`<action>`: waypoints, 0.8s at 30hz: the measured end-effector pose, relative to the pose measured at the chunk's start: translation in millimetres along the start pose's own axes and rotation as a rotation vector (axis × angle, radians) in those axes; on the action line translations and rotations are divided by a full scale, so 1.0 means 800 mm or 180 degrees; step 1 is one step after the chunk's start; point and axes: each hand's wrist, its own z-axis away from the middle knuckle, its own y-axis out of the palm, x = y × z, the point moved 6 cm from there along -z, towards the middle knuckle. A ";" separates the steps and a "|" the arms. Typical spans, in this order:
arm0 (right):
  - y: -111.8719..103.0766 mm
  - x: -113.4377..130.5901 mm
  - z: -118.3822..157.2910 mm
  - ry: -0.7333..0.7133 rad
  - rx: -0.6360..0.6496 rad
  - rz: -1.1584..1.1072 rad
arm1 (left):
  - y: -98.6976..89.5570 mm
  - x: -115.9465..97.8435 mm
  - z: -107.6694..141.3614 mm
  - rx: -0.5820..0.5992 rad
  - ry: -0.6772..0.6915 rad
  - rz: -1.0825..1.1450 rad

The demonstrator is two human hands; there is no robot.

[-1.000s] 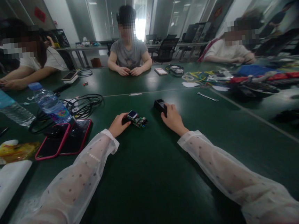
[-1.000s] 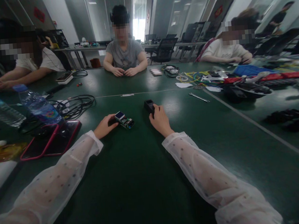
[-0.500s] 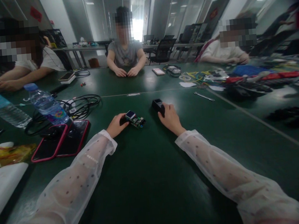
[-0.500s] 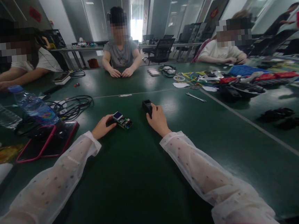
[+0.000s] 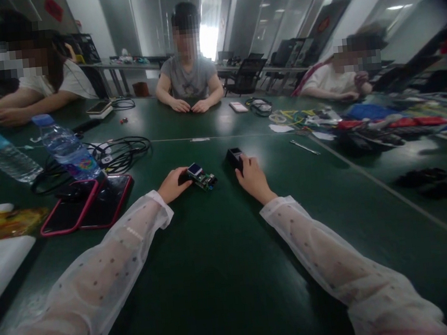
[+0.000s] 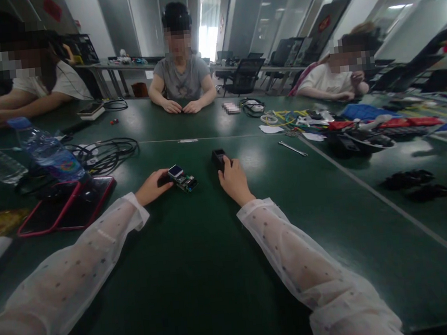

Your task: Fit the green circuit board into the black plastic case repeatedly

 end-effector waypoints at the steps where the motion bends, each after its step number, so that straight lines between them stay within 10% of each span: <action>1: 0.000 0.003 0.000 -0.0039 0.0036 -0.0025 | 0.000 -0.001 0.001 0.0012 -0.0017 -0.0017; 8: -0.031 0.060 0.018 -0.0164 -0.0535 -0.1039 | -0.001 -0.003 0.002 0.0001 -0.0003 -0.0084; 14: -0.039 0.138 0.046 -0.0745 -0.0130 -0.1443 | 0.001 0.000 -0.003 -0.0139 0.0318 -0.0020; 24: -0.009 0.142 0.044 -0.1079 0.0471 -0.1161 | 0.004 0.017 -0.008 -0.0333 0.0038 0.0144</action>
